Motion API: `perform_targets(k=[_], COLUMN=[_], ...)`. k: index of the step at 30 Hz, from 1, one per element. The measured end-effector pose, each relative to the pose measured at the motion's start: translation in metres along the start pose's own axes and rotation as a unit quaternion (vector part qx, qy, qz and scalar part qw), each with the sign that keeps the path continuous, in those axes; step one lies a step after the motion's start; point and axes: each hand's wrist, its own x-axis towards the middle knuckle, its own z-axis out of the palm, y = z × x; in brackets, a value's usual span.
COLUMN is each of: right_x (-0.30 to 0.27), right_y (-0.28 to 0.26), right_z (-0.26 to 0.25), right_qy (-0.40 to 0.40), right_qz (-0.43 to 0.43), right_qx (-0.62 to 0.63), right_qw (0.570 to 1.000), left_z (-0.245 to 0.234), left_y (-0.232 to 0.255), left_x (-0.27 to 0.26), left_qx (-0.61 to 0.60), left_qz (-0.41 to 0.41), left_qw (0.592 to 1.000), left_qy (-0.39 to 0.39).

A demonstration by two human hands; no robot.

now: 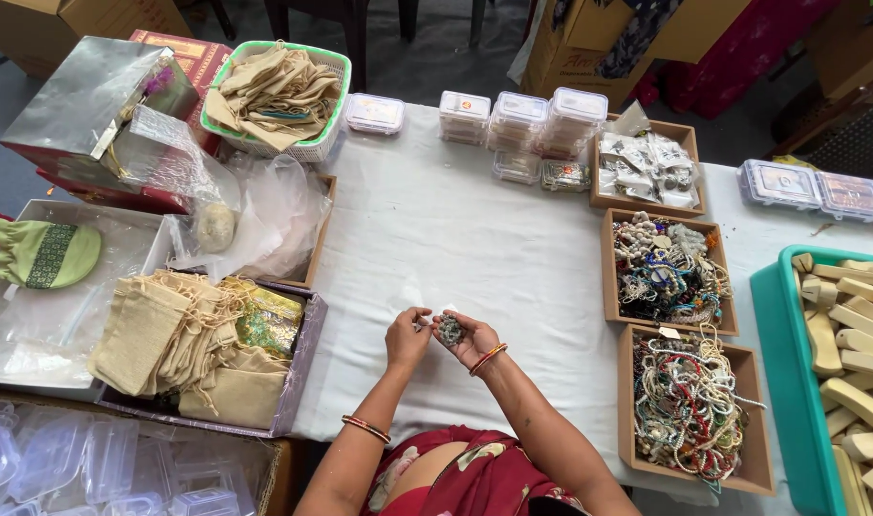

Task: The person arranges beaded necklaces on a white tablecloth, straightening them by hand. They then place the necklaces into small beige cloth pouches and seal them. Finally, the person places the pouches into clear plastic containers and stacks them on the table.

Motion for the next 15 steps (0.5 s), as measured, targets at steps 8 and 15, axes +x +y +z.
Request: perform_targets(k=[8, 15], right_x=[-0.002, 0.004], right_y=[0.008, 0.015], right_z=[-0.006, -0.009], right_qy=[0.013, 0.076], right_qz=[-0.012, -0.008], right_qx=[0.022, 0.000], right_qw=[1.000, 0.997], left_z=[-0.016, -0.018], left_y=[0.025, 0.030], left_x=[-0.014, -0.020], left_qx=[-0.088, 0.088], left_qz=[-0.152, -0.058], left_qw=[0.983, 0.994], left_qy=[-0.061, 0.022])
